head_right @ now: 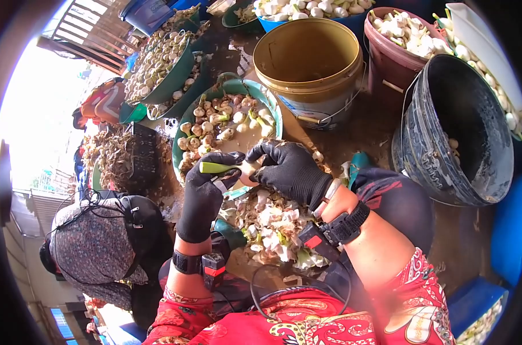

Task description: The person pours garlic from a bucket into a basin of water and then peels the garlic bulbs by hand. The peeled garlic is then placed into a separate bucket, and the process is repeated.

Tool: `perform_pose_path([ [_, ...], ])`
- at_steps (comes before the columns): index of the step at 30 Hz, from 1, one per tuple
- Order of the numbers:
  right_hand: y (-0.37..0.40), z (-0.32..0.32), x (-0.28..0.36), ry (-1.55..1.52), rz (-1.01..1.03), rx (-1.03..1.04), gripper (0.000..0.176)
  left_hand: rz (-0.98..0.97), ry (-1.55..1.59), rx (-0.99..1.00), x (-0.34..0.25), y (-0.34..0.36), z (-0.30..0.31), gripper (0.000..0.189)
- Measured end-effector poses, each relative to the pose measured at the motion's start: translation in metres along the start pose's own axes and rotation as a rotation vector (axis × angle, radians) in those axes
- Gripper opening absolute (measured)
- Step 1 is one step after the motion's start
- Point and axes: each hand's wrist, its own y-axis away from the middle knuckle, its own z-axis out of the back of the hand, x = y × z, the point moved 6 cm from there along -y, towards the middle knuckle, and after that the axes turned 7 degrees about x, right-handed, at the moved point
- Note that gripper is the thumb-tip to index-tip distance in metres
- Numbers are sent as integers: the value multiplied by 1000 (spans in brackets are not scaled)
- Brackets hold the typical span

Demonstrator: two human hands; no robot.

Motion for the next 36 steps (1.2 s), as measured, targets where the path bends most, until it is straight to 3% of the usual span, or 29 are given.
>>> perform_pose_path([
  [6,0,-2,0,178,-9,145,9,11,-119,71,-3,3,-9,19],
  [8,2,-5,9,475,102,100,10,13,-149,62,3,3,-5,19],
  [11,7,-7,7,409,42,92,15,90,413,-160,26,5,17,20],
  [13,11,-12,-4,467,-13,105,19,67,449,-148,29,6,29,27],
  [14,11,-10,-11,541,-49,92,18,-71,-143,-159,31,7,39,29],
  [15,10,-8,-14,614,-88,76,17,-75,-145,-166,33,8,41,29],
  [16,7,-7,-14,616,-86,77,17,-60,63,-156,39,9,41,29],
  [18,4,5,-12,273,-20,-82,21,95,568,-171,41,11,29,27],
  [19,-1,4,-16,60,73,-51,27,105,574,-166,37,12,25,27],
  [21,1,1,-3,-137,62,-101,25,110,455,-96,30,10,17,26],
  [23,-3,3,-7,-105,50,-63,23,127,455,-73,23,8,13,26],
  [25,-5,3,-8,-78,39,-19,22,146,262,-53,20,7,11,25],
  [28,-2,1,8,270,4,36,17,127,223,-54,22,4,10,24],
  [30,2,-4,8,342,21,49,17,106,216,-56,25,4,11,24],
  [33,9,-16,3,634,59,114,17,134,551,-173,43,4,28,22],
  [36,12,-14,-6,699,-83,217,19,124,484,-220,49,2,37,26],
])
